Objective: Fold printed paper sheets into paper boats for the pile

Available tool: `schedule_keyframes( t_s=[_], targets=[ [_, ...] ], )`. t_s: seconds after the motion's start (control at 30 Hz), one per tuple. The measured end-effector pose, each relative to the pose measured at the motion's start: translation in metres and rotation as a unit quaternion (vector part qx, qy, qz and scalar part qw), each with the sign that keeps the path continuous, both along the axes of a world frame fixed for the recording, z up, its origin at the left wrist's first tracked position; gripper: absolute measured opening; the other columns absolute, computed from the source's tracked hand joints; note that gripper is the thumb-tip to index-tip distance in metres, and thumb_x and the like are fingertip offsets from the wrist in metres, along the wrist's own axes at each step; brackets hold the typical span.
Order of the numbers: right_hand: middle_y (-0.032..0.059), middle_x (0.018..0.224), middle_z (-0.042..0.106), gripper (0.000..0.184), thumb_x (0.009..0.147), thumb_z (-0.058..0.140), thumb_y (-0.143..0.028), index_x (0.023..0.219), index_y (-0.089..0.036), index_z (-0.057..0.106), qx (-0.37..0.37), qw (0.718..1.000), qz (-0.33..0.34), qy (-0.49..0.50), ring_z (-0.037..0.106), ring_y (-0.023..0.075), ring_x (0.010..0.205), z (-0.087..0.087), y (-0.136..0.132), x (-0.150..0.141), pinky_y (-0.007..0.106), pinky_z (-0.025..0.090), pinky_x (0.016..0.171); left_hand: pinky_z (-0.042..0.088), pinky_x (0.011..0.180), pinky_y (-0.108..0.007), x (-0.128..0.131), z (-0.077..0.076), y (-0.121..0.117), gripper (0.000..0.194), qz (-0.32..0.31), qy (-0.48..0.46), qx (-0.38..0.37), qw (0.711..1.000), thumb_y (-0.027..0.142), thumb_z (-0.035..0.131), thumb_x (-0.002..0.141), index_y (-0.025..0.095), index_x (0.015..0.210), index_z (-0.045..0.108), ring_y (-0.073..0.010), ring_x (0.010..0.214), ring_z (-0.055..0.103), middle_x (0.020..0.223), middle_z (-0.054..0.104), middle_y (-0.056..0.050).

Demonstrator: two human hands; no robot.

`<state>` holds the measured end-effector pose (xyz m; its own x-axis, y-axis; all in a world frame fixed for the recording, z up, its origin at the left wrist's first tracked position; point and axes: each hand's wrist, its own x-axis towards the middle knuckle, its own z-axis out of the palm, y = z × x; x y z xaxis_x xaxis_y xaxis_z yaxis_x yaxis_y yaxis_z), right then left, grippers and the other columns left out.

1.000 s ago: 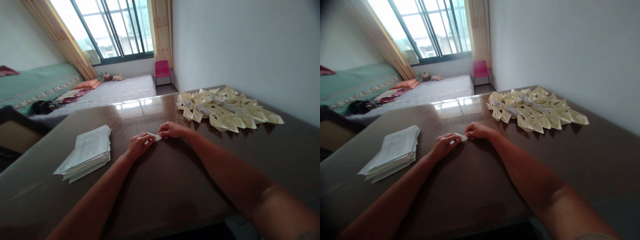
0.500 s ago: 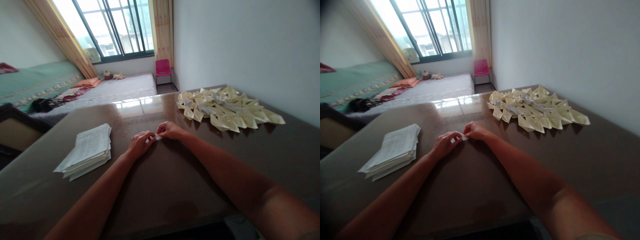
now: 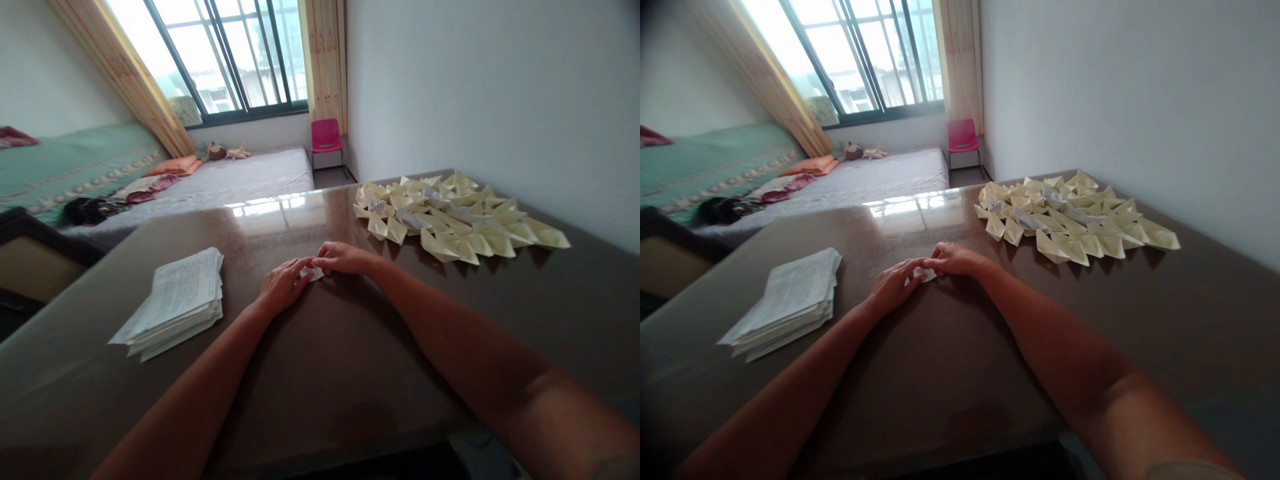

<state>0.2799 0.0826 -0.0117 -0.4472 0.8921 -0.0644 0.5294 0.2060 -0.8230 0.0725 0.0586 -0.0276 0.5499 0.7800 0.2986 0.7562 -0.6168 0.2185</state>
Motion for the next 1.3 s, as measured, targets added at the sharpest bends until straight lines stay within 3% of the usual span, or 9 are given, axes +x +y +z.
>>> schedule_keyframes(
  t_s=[0.1,0.2,0.47,0.8,1.0,1.13,1.3],
  targets=[
    [0.0015,0.081,0.069,0.024,0.076,0.069,-0.018,0.097,-0.014,0.058,0.012,1.000,-0.020,0.000,0.060,0.0102,0.068,-0.001,-0.002,-0.002,0.016,0.041,0.055,0.047,0.078,-0.029,0.000,0.001,0.000,0.035,0.001,-0.006,-0.006,1.000,0.038,0.045,0.092,0.029,0.126,0.052,-0.0158,0.082,0.062,0.110,0.067,0.000],
    [0.0016,0.081,0.069,0.018,0.077,0.064,-0.012,0.094,-0.014,0.060,0.040,0.998,-0.038,-0.025,0.060,0.0099,0.068,-0.003,-0.003,-0.005,0.017,0.042,0.058,0.047,0.077,-0.028,0.000,0.002,0.000,0.035,-0.004,-0.019,-0.008,1.000,0.036,0.045,0.092,0.029,0.126,0.052,-0.0148,0.080,0.062,0.108,0.067,0.001],
    [0.0014,0.079,0.071,0.009,0.075,0.069,-0.026,0.080,-0.019,0.070,0.175,0.972,-0.053,-0.147,0.062,0.0133,0.071,0.002,-0.006,-0.011,0.021,0.040,0.062,0.045,0.072,-0.026,-0.002,-0.001,0.001,0.034,0.010,-0.049,0.001,0.999,0.033,0.047,0.091,0.028,0.124,0.054,-0.0128,0.074,0.060,0.101,0.066,0.001],
    [0.0032,0.091,0.074,0.025,0.083,0.058,-0.043,0.090,-0.027,0.075,0.157,0.957,-0.026,-0.244,0.066,0.0192,0.084,0.011,-0.021,-0.021,0.023,0.041,0.064,0.046,0.072,-0.025,-0.003,-0.001,-0.001,0.036,0.012,-0.047,0.006,0.999,0.029,0.048,0.090,0.030,0.126,0.054,-0.0139,0.077,0.061,0.101,0.065,0.001],
    [0.0088,0.098,0.072,0.027,0.085,0.055,-0.040,0.094,-0.023,0.074,0.108,0.953,-0.060,-0.277,0.064,0.0216,0.091,0.010,-0.017,-0.022,0.025,0.043,0.069,0.049,0.074,-0.025,-0.008,0.000,0.002,0.037,0.014,-0.093,0.023,0.995,0.032,0.045,0.093,0.026,0.129,0.052,-0.0117,0.078,0.061,0.124,0.057,-0.004],
    [0.0091,0.100,0.072,0.026,0.084,0.056,-0.039,0.093,-0.022,0.074,0.084,0.954,-0.080,-0.277,0.064,0.0224,0.092,0.009,-0.010,-0.014,0.025,0.042,0.069,0.048,0.086,-0.031,-0.019,0.000,0.007,0.028,-0.017,-0.088,0.061,0.994,0.030,0.044,0.094,0.023,0.110,0.066,-0.0182,0.094,0.058,0.105,0.065,-0.005],
    [0.0087,0.096,0.073,0.025,0.083,0.057,-0.036,0.091,-0.021,0.074,0.069,0.955,-0.086,-0.277,0.065,0.0214,0.087,0.013,-0.008,-0.006,0.024,0.042,0.066,0.048,0.087,-0.033,-0.027,-0.001,0.009,0.026,-0.080,-0.047,0.039,0.995,0.030,0.045,0.093,0.023,0.097,0.070,-0.0196,0.095,0.057,0.100,0.068,-0.005]
  ],
)
